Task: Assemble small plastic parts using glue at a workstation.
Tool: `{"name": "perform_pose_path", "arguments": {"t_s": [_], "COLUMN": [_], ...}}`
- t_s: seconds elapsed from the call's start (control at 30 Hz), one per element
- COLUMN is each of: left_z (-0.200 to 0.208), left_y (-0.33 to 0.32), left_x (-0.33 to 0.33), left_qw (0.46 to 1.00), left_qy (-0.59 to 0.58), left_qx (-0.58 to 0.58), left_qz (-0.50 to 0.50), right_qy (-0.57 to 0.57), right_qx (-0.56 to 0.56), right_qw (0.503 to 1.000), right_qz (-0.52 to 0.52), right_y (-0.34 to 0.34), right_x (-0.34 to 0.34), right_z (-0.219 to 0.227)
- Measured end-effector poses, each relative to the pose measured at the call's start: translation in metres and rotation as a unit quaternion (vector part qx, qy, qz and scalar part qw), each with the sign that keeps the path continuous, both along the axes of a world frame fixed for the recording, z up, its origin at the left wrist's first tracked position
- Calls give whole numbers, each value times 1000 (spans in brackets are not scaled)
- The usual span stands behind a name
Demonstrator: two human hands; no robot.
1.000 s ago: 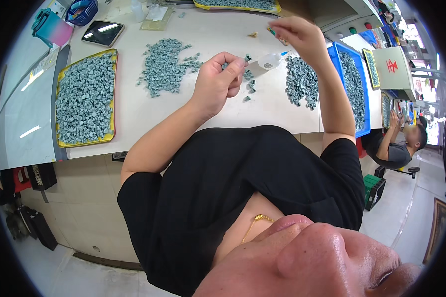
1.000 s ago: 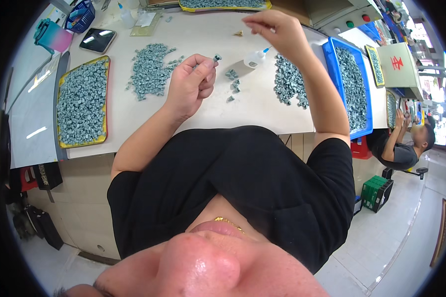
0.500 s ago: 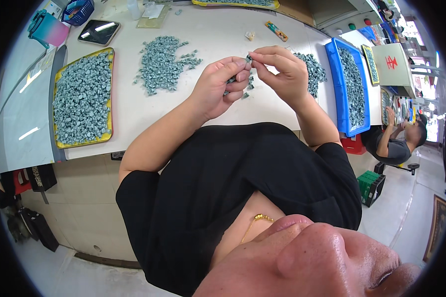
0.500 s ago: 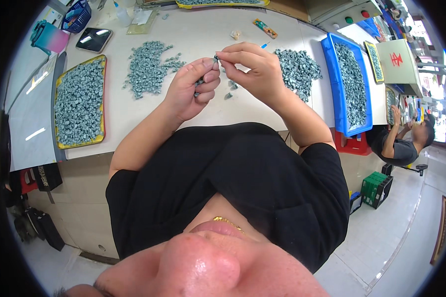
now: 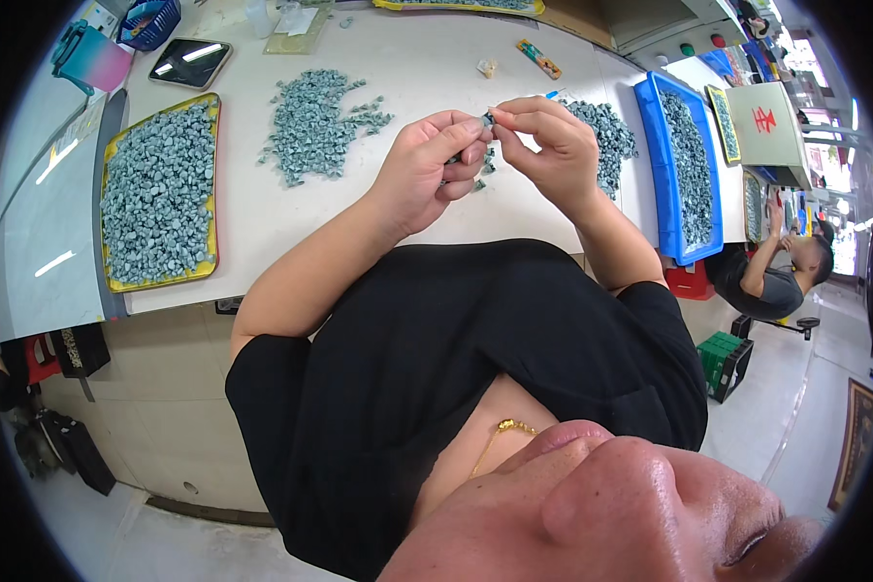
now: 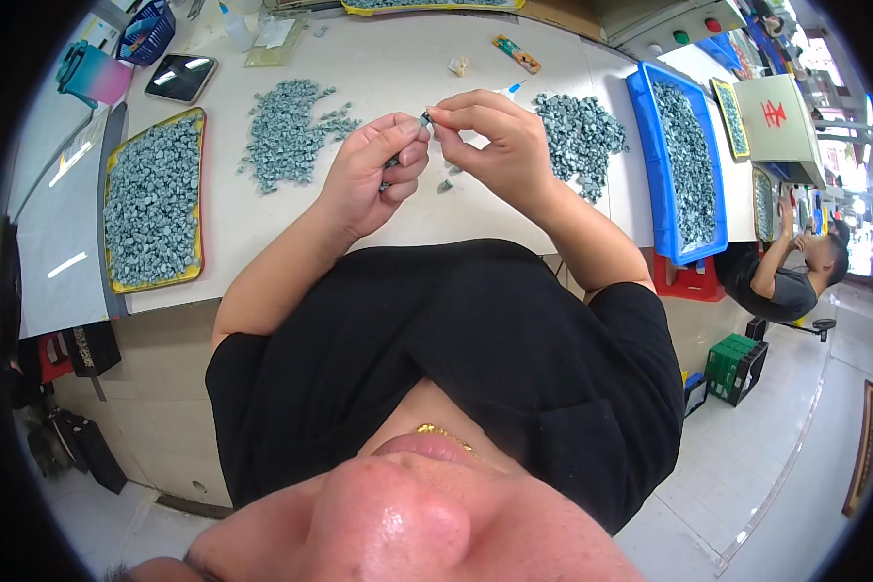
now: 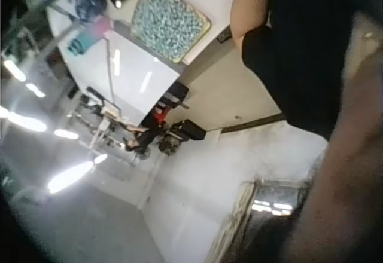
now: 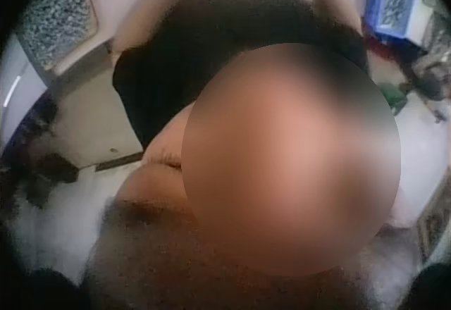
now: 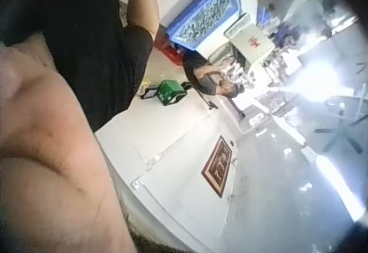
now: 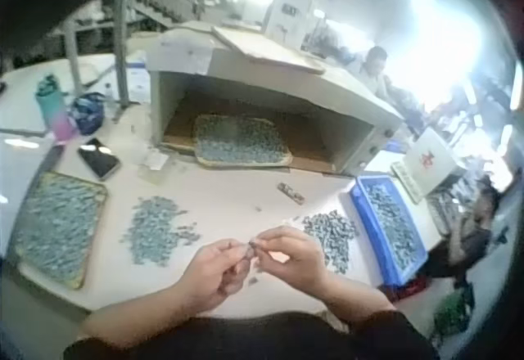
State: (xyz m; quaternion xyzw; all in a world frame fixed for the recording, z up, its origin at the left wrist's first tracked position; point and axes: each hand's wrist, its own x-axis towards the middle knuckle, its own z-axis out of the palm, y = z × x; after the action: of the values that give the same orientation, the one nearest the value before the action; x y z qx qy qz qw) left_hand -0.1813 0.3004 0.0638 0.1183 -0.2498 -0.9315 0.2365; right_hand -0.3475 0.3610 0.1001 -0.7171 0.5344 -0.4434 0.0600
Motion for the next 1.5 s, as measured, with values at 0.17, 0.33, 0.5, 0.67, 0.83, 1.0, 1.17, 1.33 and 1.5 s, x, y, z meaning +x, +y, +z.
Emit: {"name": "perform_pose_path", "arguments": {"t_s": [0.17,0.33,0.5,0.67,0.83,1.0,1.17,1.33,1.5], "left_z": [-1,-1,0,-2,-7,-1,0,0,-1], "left_y": [1,2,0,-1,-5,-2,-2,-5,-8], "left_x": [-1,0,0,0,-5,-4,-2,-3,-1], "left_qw": [999,999,998,997,995,977,972,979,983], "left_qy": [-30,-29,-36,-55,-88,-127,-114,-108,-100], "left_qx": [-36,-40,-49,-45,-38,-132,-173,-140,-123], "left_qz": [24,22,17,18,34,111,112,97,94], "right_qy": [16,-41,-58,-20,73,222,282,292,278], "right_qx": [-11,4,-16,-3,95,229,309,374,334], "right_qw": [1000,999,998,1000,993,947,903,857,884], "right_qz": [3,-3,-1,3,-3,-41,96,200,171], "right_y": [-1,1,1,4,-6,-75,-125,-143,-144], "right_x": [-1,0,0,-4,-28,-90,-121,-122,-109], "right_z": [-3,-13,-21,-14,12,36,-5,-34,-13]}}
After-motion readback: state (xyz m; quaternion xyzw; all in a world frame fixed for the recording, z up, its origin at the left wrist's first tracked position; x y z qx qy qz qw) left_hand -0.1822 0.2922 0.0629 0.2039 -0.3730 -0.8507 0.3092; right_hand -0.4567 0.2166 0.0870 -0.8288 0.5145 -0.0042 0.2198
